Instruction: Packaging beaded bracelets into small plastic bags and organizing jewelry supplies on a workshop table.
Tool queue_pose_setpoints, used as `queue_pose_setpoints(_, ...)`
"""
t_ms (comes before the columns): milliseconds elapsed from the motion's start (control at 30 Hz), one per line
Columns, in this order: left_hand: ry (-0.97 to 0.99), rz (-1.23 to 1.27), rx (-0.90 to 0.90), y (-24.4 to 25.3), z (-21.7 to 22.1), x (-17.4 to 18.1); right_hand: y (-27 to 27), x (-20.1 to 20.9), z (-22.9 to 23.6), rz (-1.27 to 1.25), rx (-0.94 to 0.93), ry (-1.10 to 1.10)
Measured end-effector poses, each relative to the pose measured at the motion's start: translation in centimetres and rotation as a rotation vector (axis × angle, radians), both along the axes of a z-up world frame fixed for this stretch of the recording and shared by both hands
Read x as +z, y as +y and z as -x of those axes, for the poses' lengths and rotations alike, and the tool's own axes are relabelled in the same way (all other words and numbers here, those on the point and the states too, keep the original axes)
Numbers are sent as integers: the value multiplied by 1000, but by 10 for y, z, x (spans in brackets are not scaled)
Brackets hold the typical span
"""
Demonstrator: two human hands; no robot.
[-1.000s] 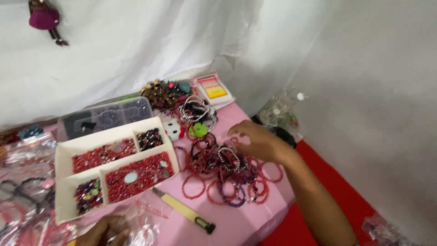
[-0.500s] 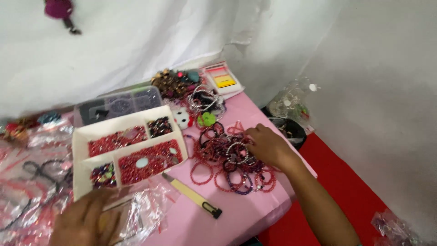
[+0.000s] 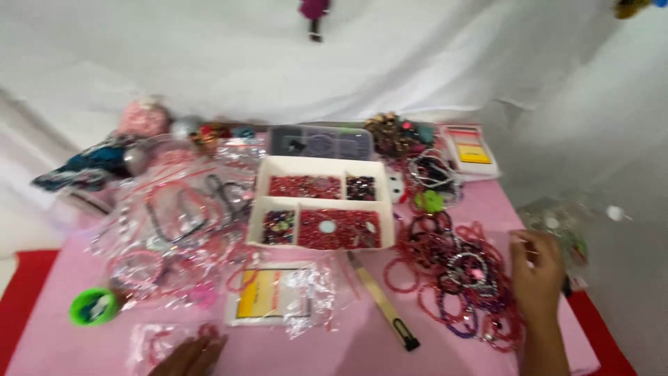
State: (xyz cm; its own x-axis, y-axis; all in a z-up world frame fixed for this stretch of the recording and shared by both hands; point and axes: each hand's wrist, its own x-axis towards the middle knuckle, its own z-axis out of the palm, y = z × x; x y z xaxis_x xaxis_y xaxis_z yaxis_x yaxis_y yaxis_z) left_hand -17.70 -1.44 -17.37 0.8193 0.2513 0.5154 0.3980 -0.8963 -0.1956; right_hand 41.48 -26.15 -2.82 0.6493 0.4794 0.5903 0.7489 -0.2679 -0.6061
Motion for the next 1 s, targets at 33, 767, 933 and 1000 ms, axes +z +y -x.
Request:
queue_pose_setpoints(33,4,0,23,-21,-10,26,-1,-3,1,0,23,4)
queue_pose_setpoints(767,-18,352,394,104,-119,199,-9,-60,-34,113,-82,-112)
queue_pose_setpoints(933,155,380,444,110,-118,189,-2,-51,-26,128,-65,-62)
queue_pose_setpoints(1000,147,117,505,116,-121,183,-4,-69,-46,126,-34,-65)
